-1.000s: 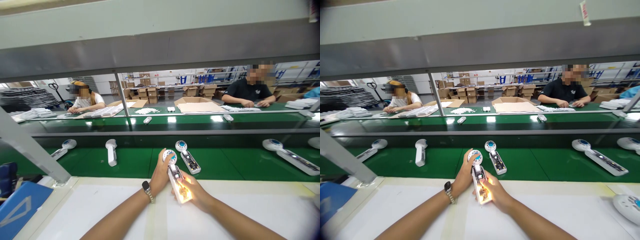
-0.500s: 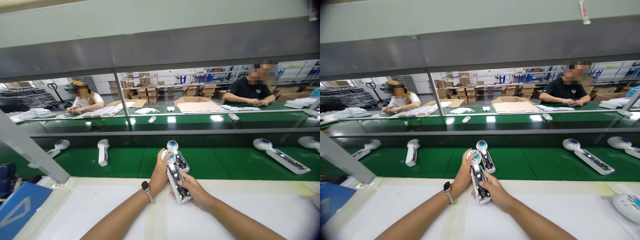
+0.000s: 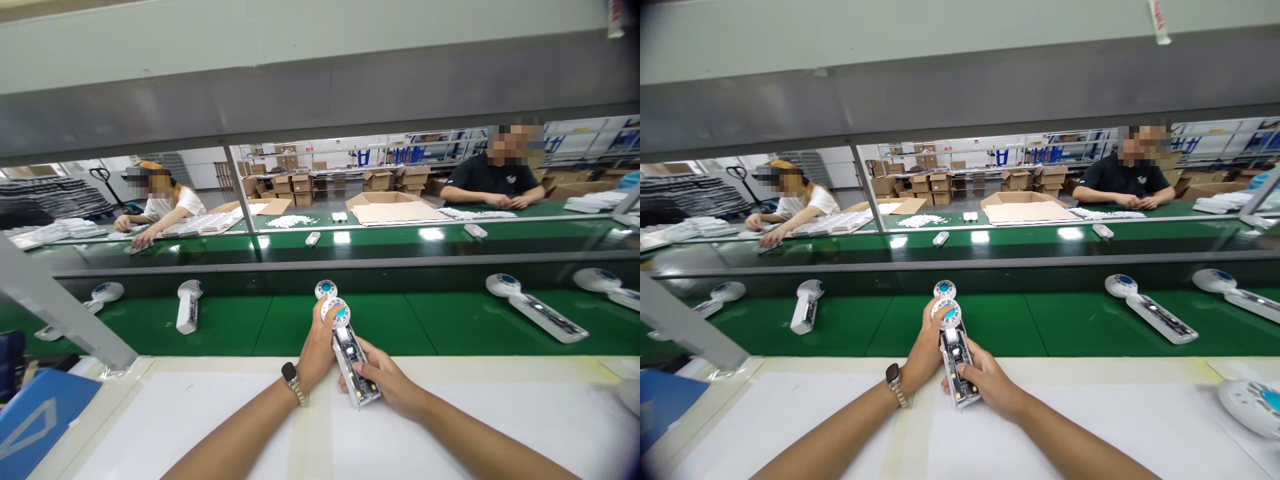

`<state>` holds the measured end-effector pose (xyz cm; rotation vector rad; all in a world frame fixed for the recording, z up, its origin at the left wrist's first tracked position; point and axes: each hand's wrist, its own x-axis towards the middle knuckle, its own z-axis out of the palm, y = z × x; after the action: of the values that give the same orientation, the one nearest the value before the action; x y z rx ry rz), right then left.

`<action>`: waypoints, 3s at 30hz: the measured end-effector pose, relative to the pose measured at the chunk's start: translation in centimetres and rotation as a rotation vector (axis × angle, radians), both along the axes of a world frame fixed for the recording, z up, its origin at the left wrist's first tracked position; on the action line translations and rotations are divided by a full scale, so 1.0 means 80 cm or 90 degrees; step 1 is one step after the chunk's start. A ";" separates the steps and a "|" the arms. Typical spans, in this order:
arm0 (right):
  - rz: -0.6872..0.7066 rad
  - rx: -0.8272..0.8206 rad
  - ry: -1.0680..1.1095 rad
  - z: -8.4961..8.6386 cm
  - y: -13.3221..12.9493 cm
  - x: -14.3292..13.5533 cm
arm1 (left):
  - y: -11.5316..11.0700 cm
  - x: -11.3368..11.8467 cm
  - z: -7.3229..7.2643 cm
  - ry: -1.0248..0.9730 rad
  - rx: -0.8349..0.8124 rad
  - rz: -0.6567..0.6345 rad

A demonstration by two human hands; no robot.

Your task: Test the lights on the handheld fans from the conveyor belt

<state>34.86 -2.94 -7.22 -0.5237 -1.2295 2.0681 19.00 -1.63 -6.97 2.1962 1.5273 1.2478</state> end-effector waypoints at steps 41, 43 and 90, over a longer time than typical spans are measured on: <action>-0.562 0.224 -0.412 -0.024 0.092 0.056 | 0.018 -0.018 -0.012 -0.272 -0.074 0.064; -0.607 0.324 -0.456 -0.020 0.082 0.050 | 0.014 -0.012 -0.011 -0.294 -0.068 0.029; -0.051 -0.049 -0.013 0.001 -0.001 -0.007 | -0.001 -0.003 0.003 -0.139 -0.011 -0.024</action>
<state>34.30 -3.04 -7.10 -0.6206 -1.1256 2.0537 18.73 -1.73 -6.71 1.9928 1.3993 1.4040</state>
